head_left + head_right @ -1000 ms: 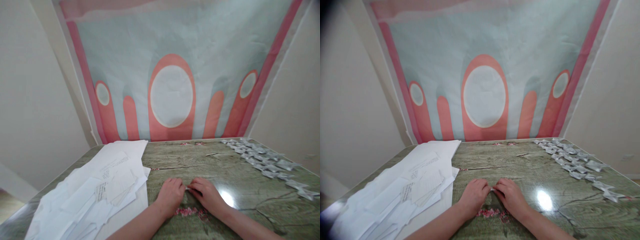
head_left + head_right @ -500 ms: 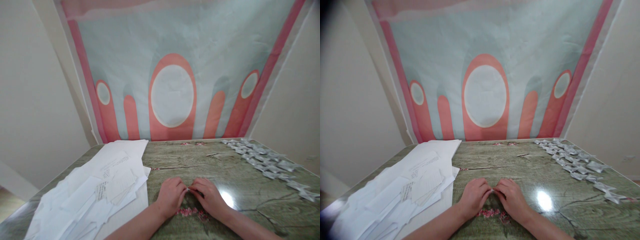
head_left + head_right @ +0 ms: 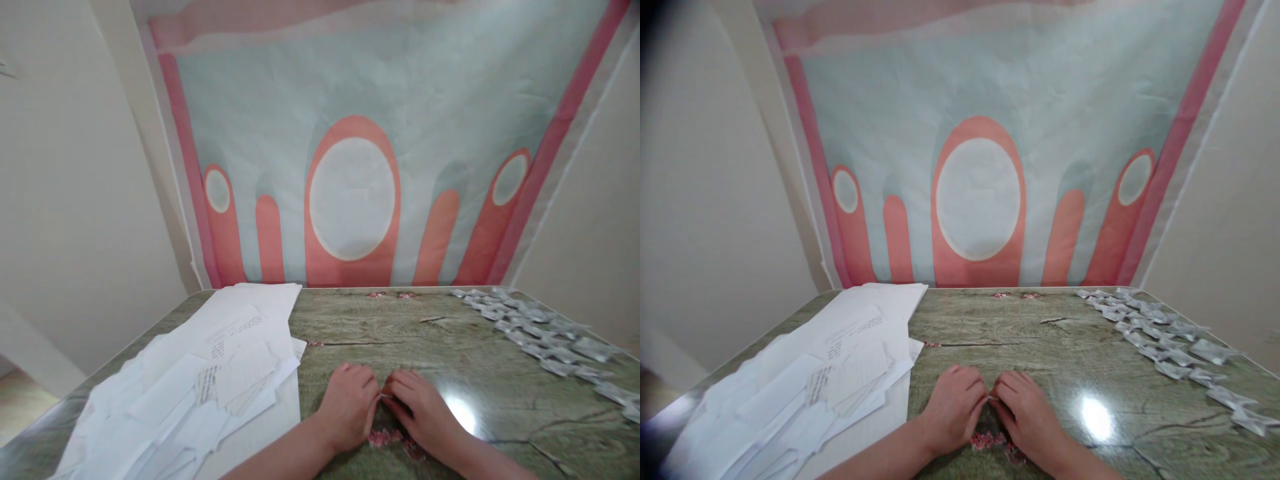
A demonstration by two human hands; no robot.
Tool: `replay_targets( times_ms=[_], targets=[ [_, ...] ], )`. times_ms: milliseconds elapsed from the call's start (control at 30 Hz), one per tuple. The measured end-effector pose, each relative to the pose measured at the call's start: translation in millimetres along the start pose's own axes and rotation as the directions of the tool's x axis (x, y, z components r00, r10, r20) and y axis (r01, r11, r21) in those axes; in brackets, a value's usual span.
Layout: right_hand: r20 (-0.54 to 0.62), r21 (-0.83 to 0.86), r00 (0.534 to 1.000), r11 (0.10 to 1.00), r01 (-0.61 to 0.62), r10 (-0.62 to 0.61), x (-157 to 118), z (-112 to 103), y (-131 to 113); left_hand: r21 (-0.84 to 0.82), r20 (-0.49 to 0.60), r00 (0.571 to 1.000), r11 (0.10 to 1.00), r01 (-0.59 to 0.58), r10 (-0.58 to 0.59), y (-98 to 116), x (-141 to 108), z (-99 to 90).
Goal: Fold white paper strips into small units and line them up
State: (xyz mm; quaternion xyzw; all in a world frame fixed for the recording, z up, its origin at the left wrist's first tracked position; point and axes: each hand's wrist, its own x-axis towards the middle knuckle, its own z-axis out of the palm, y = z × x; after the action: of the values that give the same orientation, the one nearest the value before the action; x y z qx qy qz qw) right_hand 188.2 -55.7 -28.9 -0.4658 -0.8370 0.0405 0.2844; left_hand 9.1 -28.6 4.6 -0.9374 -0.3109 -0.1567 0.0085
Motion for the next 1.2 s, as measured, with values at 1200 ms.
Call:
replay_targets(
  times_ms=[1200],
  targets=[
    [0.073, 0.455, 0.982, 0.871, -0.187, 0.173, 6.2, -7.3, -1.0, -0.631, -0.020, 0.979, 0.762, 0.144, -0.201, -9.4, 5.4, 8.3]
  ],
)
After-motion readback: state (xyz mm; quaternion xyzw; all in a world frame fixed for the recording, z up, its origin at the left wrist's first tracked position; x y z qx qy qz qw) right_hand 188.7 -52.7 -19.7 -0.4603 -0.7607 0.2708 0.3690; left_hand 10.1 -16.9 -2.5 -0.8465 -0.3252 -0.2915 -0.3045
